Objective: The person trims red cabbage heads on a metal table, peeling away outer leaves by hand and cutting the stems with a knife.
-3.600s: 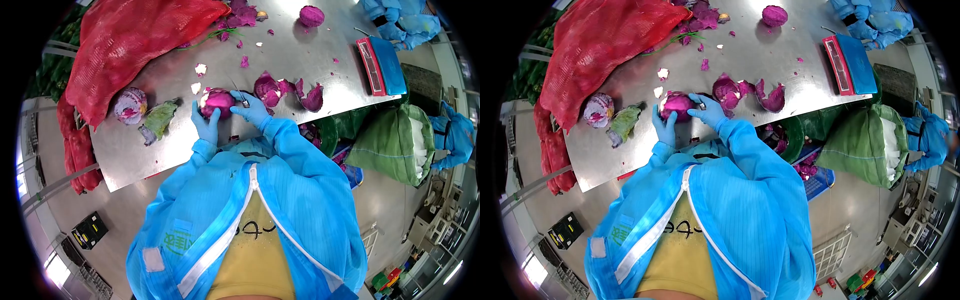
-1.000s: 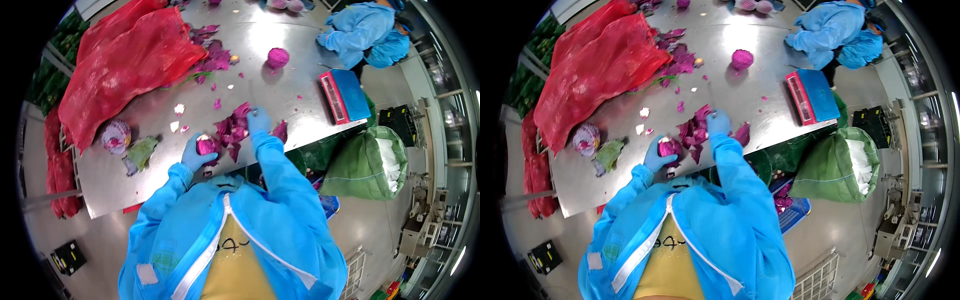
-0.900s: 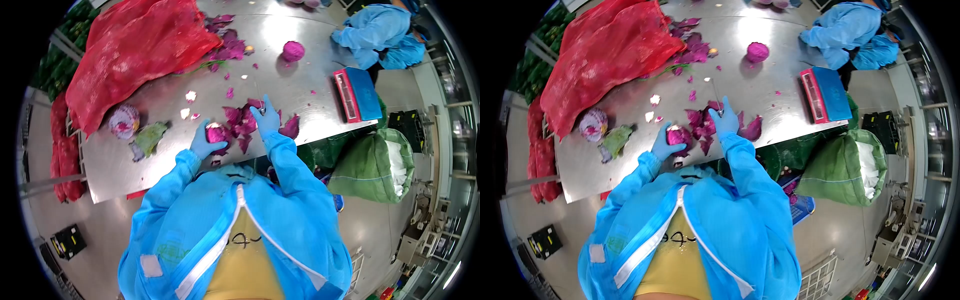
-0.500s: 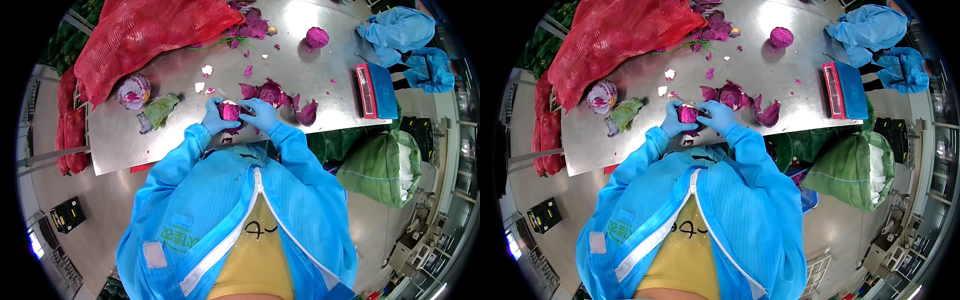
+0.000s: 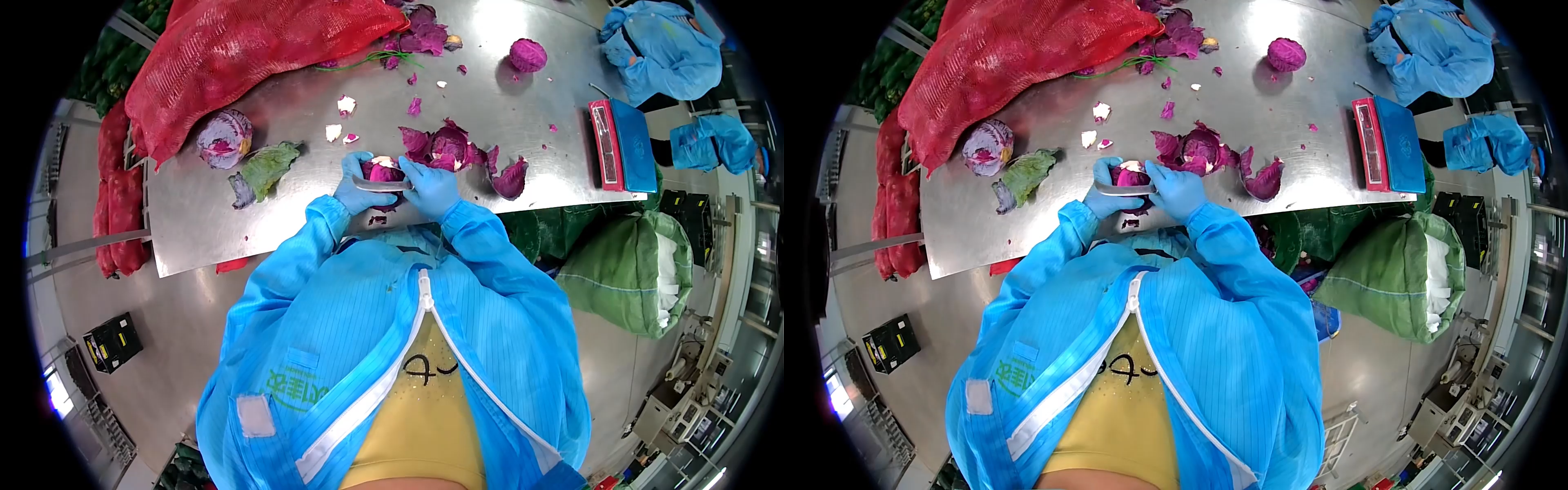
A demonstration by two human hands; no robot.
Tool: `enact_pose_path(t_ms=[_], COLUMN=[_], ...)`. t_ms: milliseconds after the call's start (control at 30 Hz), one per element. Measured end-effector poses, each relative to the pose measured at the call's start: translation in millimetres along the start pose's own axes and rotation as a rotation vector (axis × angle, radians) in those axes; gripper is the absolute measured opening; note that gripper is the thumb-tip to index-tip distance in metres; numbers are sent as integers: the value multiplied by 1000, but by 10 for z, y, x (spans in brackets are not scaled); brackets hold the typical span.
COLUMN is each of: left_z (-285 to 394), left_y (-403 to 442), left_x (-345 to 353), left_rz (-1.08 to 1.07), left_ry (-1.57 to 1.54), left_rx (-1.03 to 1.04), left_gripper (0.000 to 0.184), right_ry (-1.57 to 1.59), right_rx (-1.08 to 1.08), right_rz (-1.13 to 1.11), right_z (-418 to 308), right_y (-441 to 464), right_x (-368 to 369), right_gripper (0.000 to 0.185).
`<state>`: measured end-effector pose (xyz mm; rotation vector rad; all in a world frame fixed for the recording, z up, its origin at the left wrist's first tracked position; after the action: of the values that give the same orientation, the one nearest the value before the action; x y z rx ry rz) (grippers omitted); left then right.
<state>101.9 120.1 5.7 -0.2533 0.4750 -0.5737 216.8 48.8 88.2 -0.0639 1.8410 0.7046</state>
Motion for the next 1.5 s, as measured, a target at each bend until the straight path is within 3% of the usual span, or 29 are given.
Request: enact_pose_path(t_ms=[67,100,133,167,200,267,300,367,433,500,567,600,633,733,833,967,1000,1033,1167,1233,1500], left_z=[161,248,435,307,179,215,238,300,282,96,-177,-262,-43,-130,-329,-157,-94,-17,139,100,21], left_y=[-76,-111,-179,-144,-125,-175,-215,-304,-331,-378,-402,-478,-602,-641,-467,-487,-473,-470,-417,-382,-307], left_x=[0,6,62,19,-12,-40,-81,-134,-111,-212,-226,-288,-299,-413,-479,-407,-369,-344,-217,-172,-129], left_rz=[-13,13,-121,-51,16,12,12,-15,-39,17,110,201,252,382,351,253,213,208,154,139,117], left_ry=[49,150,111,156,201,196,192,229,255,-37,-105,-176,-26,26,-135,-310,-336,-272,-176,-170,-78], left_rx=[70,143,167,162,156,142,125,84,53,-17,8,30,-3,-226,-83,24,69,106,108,84,117], left_gripper=[98,96,96,96,96,94,92,91,90,93,95,98,102,115,112,107,106,106,109,110,111], right_ry=[-25,-82,-138,11,65,74,78,83,319,440,1087,1091,1146,1172,1099,1029,819,608,620,574,507], right_rx=[1,81,160,273,580,778,778,476,519,547,971,971,960,864,789,763,680,594,608,557,536], right_rz=[65,-76,-217,58,79,57,57,226,123,79,-44,-49,-50,26,-93,27,-2,-29,-86,-288,-376], right_z=[54,148,263,464,760,1107,1122,901,767,564,339,256,170,32,26,143,167,166,148,101,141], right_y=[21,79,94,98,34,-45,-70,22,-122,-201,-437,-429,-398,-298,-297,-382,-345,-298,-271,-264,-284], right_x=[-71,-10,81,-108,-180,-259,-234,-287,33,217,706,716,737,652,597,555,450,344,308,448,515], right_gripper=[52,46,40,28,29,36,36,48,54,54,51,51,50,46,45,53,56,59,63,62,57])
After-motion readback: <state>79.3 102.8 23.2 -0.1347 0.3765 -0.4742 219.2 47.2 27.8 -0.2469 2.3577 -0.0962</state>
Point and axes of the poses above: each hand's wrist, its own y-axis towards the middle knuckle, its own x-axis out of the palm, z = x × y, the point moved 10 cm from there along y, towards the middle knuckle, and after that the axes turned 11 degrees about -x, right-handed, at the moved point
